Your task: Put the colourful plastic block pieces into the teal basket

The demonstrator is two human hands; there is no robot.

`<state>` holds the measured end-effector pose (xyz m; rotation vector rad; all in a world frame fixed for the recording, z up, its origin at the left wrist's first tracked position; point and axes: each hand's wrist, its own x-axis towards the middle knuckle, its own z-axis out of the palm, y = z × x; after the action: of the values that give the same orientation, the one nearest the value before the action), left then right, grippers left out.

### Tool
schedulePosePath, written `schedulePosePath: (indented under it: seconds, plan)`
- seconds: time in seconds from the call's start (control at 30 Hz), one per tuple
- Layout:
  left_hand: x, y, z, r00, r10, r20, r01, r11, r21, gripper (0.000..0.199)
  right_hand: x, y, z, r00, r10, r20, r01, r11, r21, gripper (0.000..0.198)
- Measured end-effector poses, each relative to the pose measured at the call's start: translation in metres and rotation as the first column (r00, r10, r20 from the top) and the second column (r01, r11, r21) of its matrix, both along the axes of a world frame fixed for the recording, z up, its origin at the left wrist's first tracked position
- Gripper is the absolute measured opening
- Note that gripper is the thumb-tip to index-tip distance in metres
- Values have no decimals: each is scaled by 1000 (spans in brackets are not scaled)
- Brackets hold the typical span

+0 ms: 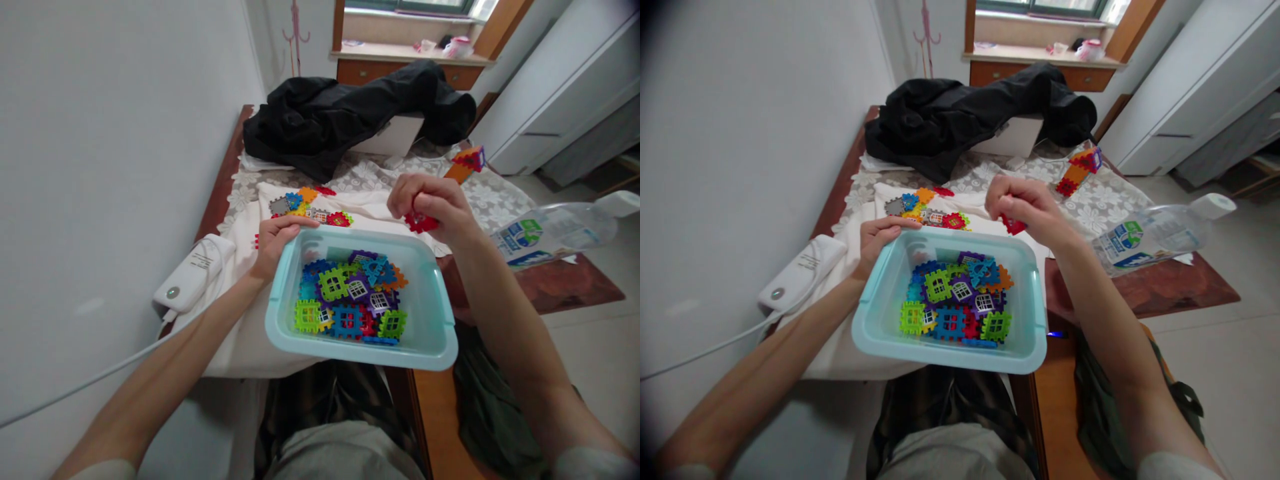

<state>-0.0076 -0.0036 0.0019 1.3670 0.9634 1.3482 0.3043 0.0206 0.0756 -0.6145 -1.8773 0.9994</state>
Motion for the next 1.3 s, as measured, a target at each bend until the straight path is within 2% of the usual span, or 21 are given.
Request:
schedulePosePath:
  seconds: [0.07,0.1,0.13,0.17,0.23,0.33,0.4,0.5,0.57,0.63,0.7,0.77,0.87,1.0,1.07,1.13,1.17,1.23,1.3]
  plan:
    - [0,-1,-1,1000,-17,26,18,999,-35,25,-2,-1,10,972,173,159,-177,984,11,57]
    - [0,-1,-2,999,-21,36,22,999,-31,25,-3,4,8,971,183,152,-187,982,13,63]
    - [0,0,-3,999,-23,42,24,1000,-19,24,-2,11,2,987,134,84,-137,990,28,65]
    - [0,0,-4,999,-22,48,23,1000,-8,23,-1,20,-8,999,44,12,-45,999,28,64]
    - [0,1,-6,998,-23,59,23,1000,-10,23,1,39,-36,994,-109,16,108,994,17,60]
    - [-3,3,-10,999,-27,44,27,1000,-14,24,1,58,-83,921,-254,297,237,967,91,52]
    - [-5,4,-11,1000,-12,-1,12,999,42,24,-4,62,-107,862,-253,440,195,965,172,59]
    - [-7,3,-11,999,12,-35,-9,995,96,23,-15,63,-127,788,-203,581,56,964,260,51]
    - [-6,1,-11,1000,-6,-10,7,998,66,23,-20,64,-130,772,-212,599,42,958,284,37]
    - [-5,0,-11,998,-42,39,42,999,14,23,-23,65,-130,771,-254,584,87,950,299,25]
    - [-5,0,-12,995,-63,79,64,998,-7,23,-23,64,-127,767,-279,578,115,946,304,21]
    - [-5,2,-13,994,-57,93,56,998,18,27,-22,61,-125,764,-289,577,126,944,305,21]
    - [-6,7,-15,995,-45,93,39,997,70,43,-23,55,-121,739,-345,579,183,930,320,24]
    - [-4,12,-19,998,3,56,-8,996,84,40,-27,47,-115,679,-447,583,290,892,346,35]
    - [-3,15,-20,996,77,34,-81,991,109,38,-28,44,-112,655,-459,600,312,888,339,38]
    - [-6,21,-22,978,208,-32,-198,961,192,34,-28,42,-108,633,-441,637,308,898,316,38]
    - [-8,25,-22,952,292,-95,-260,929,262,33,-28,40,-105,618,-430,658,305,903,303,38]
    - [-15,33,-25,852,426,-304,-303,875,376,44,-28,38,-101,574,-417,705,315,907,280,40]
    - [-21,40,-30,735,458,-501,-284,878,386,60,-28,36,-96,508,-431,745,356,893,274,42]
